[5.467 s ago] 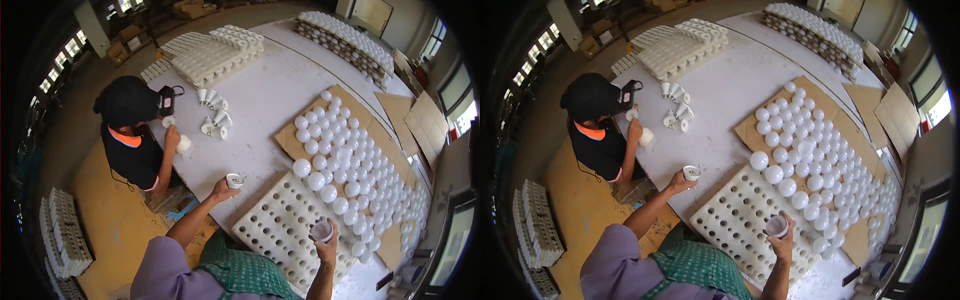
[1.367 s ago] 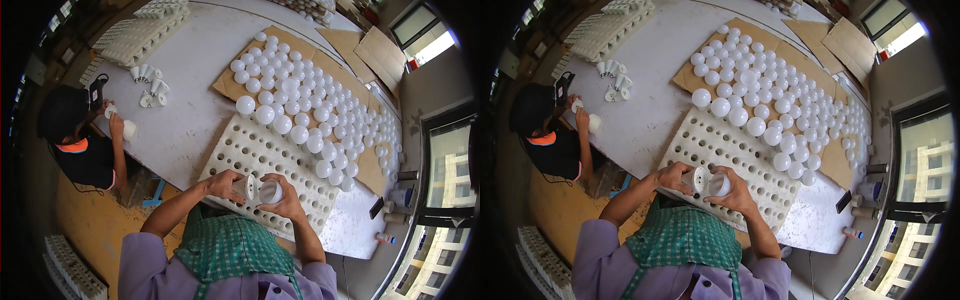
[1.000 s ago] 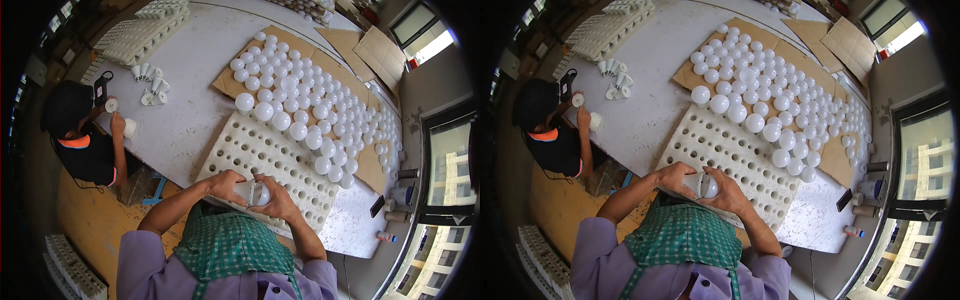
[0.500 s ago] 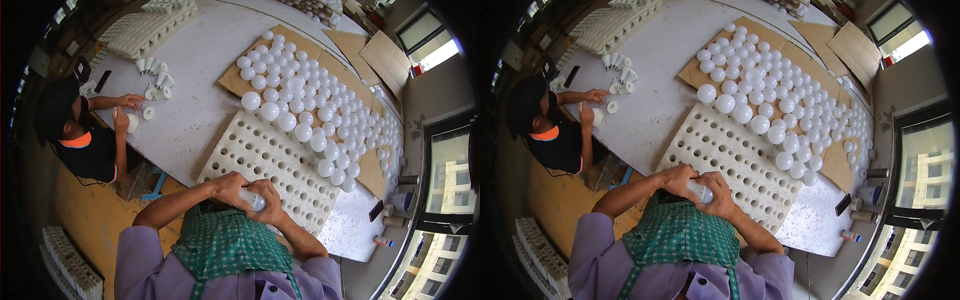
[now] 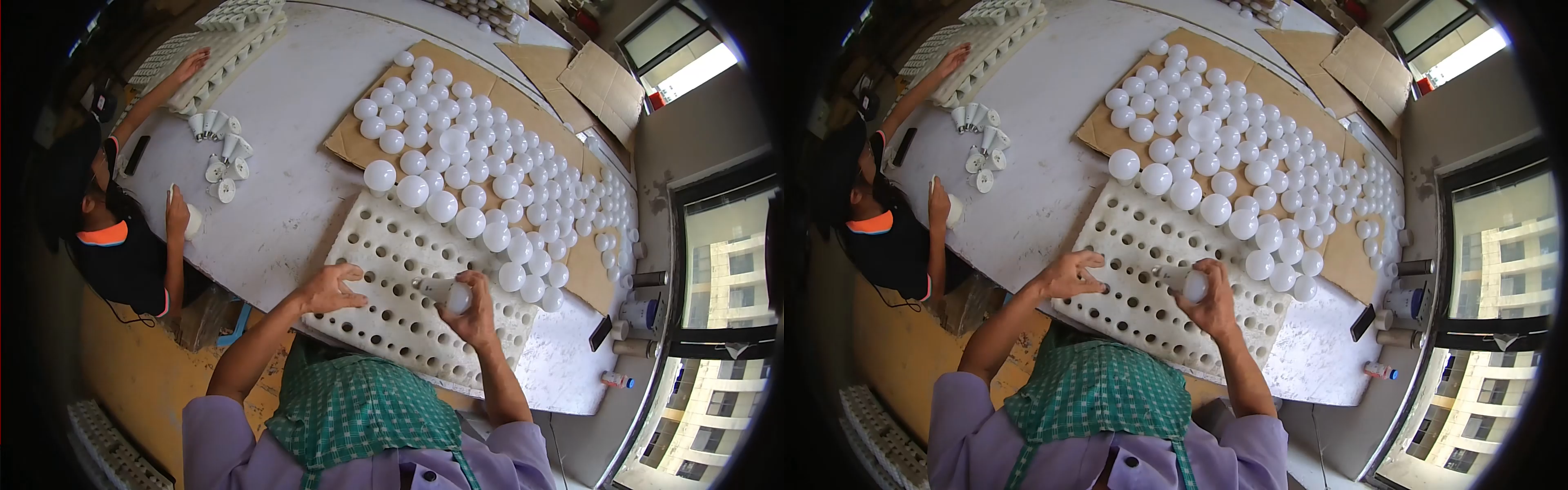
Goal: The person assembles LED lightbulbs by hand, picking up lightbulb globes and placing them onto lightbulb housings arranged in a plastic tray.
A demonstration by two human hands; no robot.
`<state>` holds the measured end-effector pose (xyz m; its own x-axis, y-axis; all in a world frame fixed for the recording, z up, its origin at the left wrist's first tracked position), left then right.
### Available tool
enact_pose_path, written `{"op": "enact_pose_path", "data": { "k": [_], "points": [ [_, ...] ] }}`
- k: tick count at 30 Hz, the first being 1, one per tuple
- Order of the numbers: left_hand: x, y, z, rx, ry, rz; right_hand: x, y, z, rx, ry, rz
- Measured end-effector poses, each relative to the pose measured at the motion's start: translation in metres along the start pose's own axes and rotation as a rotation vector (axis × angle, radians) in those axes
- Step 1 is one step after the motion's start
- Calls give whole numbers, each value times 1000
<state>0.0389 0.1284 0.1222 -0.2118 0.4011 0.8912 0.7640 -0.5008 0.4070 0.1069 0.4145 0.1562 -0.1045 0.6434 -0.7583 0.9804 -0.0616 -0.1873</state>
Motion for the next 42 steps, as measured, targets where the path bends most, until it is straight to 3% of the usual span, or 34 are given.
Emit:
{"op": "enact_pose_path", "data": {
  "k": [3,5,9,11,12,13,14,16,17,18,20,22,28,30,31,32,33,35,37,39,41,42],
  "points": [
    [-54,-7,-50,157,236,-18,42,-28,-31,23,601,-35],
    [-55,-2,-72,239,145,-171,43,-38,-33,3,607,16],
    [-98,-1,-113,347,155,-139,35,-61,-42,14,650,60],
    [-108,5,-143,599,75,-117,41,-86,-53,195,560,-71],
    [-128,1,-161,687,-76,-76,41,-105,-53,202,497,44],
    [-131,-5,-171,714,-86,-88,43,-126,-51,154,503,105],
    [-128,-4,-186,879,-123,-73,75,-147,-46,136,439,34],
    [-131,4,-221,1125,-326,-71,113,-189,-29,-37,446,180],
    [-140,4,-237,1184,-482,-81,114,-206,-21,-125,570,286],
    [-161,1,-253,1203,-522,-114,134,-217,-13,-168,649,211],
    [-185,-3,-275,1233,-561,-157,156,-233,4,-349,700,295],
    [-194,-11,-284,1117,-794,-212,149,-244,16,-429,717,345],
    [-205,-14,-298,880,-866,-210,132,-243,13,-431,878,256],
    [-202,-10,-287,848,-905,-122,136,-237,-14,-152,515,203],
    [-184,-9,-275,746,-913,-190,129,-229,-28,-123,528,214],
    [-168,-7,-262,644,-924,-258,115,-214,-36,-66,-33,372],
    [-157,-7,-247,587,-996,-180,102,-199,-37,-4,-607,491],
    [-152,-7,-219,532,-1094,-44,84,-167,-35,-74,-823,397],
    [-155,-16,-196,534,-1132,101,69,-134,-23,-58,-777,407],
    [-172,-36,-182,475,-1105,127,58,-106,-10,-125,-735,388],
    [-174,-44,-167,400,-1069,138,47,-81,3,-184,-885,398],
    [-159,-44,-158,466,-890,23,40,-74,7,-148,-890,363]
  ]
}}
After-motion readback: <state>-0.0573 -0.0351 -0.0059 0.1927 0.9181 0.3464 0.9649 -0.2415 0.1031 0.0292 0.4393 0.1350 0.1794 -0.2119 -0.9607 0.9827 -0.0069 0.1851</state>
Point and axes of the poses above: each hand's wrist, its own y-axis away from the middle knuckle, its own z-axis out of the palm, x = y × z, the point moved 3 cm from there along -y, towards the middle knuckle, and after that the axes turned 5 degrees about x, right-handed, at the moved point
